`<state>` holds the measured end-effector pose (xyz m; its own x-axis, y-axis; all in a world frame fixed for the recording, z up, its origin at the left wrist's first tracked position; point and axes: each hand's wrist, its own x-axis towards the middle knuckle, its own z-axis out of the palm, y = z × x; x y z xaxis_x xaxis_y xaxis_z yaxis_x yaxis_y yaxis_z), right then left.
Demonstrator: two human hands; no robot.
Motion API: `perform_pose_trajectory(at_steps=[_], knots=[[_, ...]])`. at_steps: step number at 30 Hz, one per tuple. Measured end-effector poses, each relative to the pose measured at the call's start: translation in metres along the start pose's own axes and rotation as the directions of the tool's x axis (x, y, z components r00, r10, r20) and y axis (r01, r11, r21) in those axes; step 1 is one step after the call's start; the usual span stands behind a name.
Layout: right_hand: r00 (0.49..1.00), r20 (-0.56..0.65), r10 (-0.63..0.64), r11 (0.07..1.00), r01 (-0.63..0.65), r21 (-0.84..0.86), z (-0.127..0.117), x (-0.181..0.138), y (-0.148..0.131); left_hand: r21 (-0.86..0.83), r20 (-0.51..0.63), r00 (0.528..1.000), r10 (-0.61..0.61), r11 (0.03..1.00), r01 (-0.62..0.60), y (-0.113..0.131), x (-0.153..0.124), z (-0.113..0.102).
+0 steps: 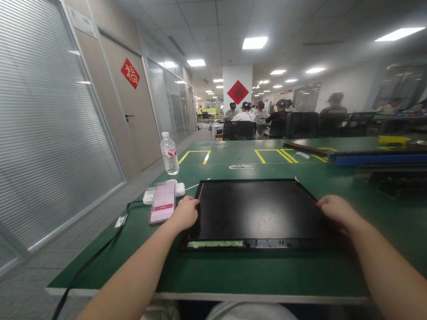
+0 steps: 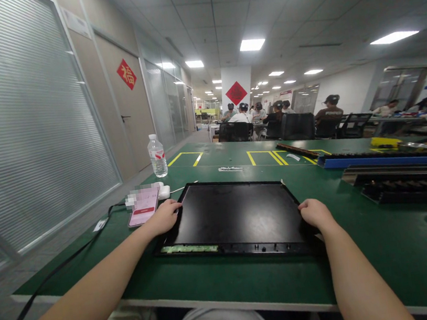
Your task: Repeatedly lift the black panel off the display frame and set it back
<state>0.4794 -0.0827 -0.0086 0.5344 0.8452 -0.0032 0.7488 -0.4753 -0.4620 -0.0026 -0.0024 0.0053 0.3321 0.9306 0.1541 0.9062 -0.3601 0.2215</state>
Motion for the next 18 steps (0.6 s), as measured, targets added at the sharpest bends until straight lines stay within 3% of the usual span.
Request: perform_pose_trajectory(at_steps=[10,13,18], knots=[[0.999,0.024,-0.024,1.0,0.024,-0.015,0.002,0.0076,0.0077,-0.039,0.001,1.0,-0.023,0.999,0.023,0.0055,-0.0034,-0.0028],[0.999,0.029,-0.02,1.0,0.02,-0.021,0.001,0.0076,0.0075,-0.172,0.02,1.0,-0.022,0.985,0.025,0.0032,-0.0041,-0.0056],[0.998,0.055,-0.002,1.0,0.003,-0.018,0.0003,0.0091,0.0072,-0.47,0.022,0.986,-0.162,0.869,0.154,-0.0019,-0.0044,-0.0044]])
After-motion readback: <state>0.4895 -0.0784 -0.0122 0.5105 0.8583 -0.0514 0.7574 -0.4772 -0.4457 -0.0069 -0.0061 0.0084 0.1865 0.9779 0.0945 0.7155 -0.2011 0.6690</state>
